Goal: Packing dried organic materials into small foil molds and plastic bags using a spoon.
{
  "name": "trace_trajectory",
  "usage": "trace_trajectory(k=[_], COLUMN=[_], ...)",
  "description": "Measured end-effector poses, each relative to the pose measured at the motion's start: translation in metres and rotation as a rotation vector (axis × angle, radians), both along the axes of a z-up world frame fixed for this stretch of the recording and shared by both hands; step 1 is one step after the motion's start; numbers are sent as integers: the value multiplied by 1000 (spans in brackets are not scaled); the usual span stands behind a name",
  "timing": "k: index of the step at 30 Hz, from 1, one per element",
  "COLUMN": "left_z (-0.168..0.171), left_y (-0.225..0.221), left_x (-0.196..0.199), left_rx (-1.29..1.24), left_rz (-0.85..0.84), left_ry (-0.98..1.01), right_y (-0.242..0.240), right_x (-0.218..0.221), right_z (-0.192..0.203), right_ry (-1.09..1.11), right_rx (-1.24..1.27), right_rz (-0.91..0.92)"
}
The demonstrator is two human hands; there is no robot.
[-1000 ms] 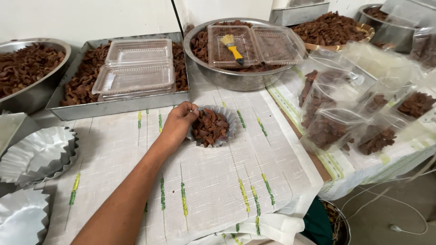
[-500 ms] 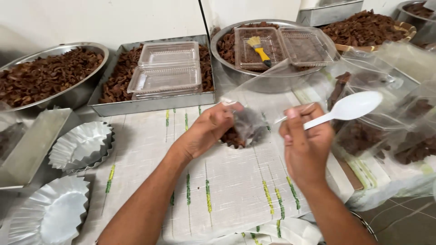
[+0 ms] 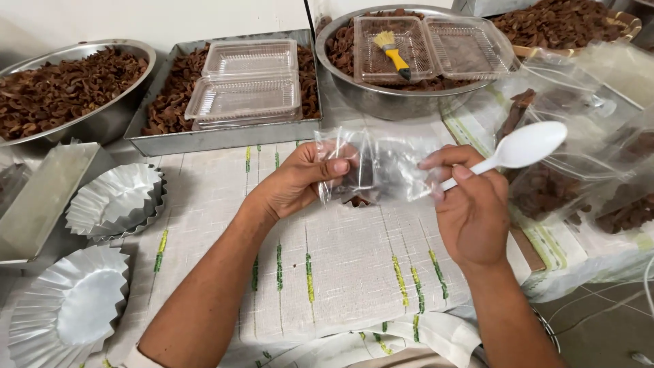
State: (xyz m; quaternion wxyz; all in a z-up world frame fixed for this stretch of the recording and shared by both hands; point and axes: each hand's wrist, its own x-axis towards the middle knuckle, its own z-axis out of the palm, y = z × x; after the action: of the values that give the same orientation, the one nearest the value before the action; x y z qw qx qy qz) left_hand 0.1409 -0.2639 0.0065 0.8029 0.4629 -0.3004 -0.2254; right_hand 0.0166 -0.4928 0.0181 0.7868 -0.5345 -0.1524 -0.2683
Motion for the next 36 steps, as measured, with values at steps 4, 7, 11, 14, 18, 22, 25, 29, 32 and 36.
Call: trace_trajectory(k=[4, 7, 11, 14, 18, 22, 25, 29, 32, 36], left_z=[3, -8, 24, 35, 60, 78, 84, 78, 71, 76], left_y=[0, 2, 25, 25, 30, 35, 26, 29, 37, 41], left_x=[-3, 10, 0, -6, -19, -43, -56, -53, -46, -47], left_rx=[50, 73, 155, 164, 372, 714, 811, 1013, 1004, 1037], left_rz=[-126, -133, -181, -143, 475, 564, 339, 264, 304, 267], left_ry=[-28, -45, -51, -130, -572, -958, -846, -737, -829, -759], right_y=[-1, 15, 2, 0, 5, 22, 29, 37, 42, 42], right_x=[-2, -18, -11, 4, 25, 38, 45, 62, 70, 65], right_z=[7, 29, 42, 46, 57, 66, 69, 59, 49, 47], right_ry=[127, 160, 222, 200, 215, 296, 239, 215, 193, 213], right_rx=[-167, -249, -221, -268, -422, -680, -697, -757, -607, -585], right_rz=[227, 335, 438, 460, 388, 306, 482, 541, 674, 750])
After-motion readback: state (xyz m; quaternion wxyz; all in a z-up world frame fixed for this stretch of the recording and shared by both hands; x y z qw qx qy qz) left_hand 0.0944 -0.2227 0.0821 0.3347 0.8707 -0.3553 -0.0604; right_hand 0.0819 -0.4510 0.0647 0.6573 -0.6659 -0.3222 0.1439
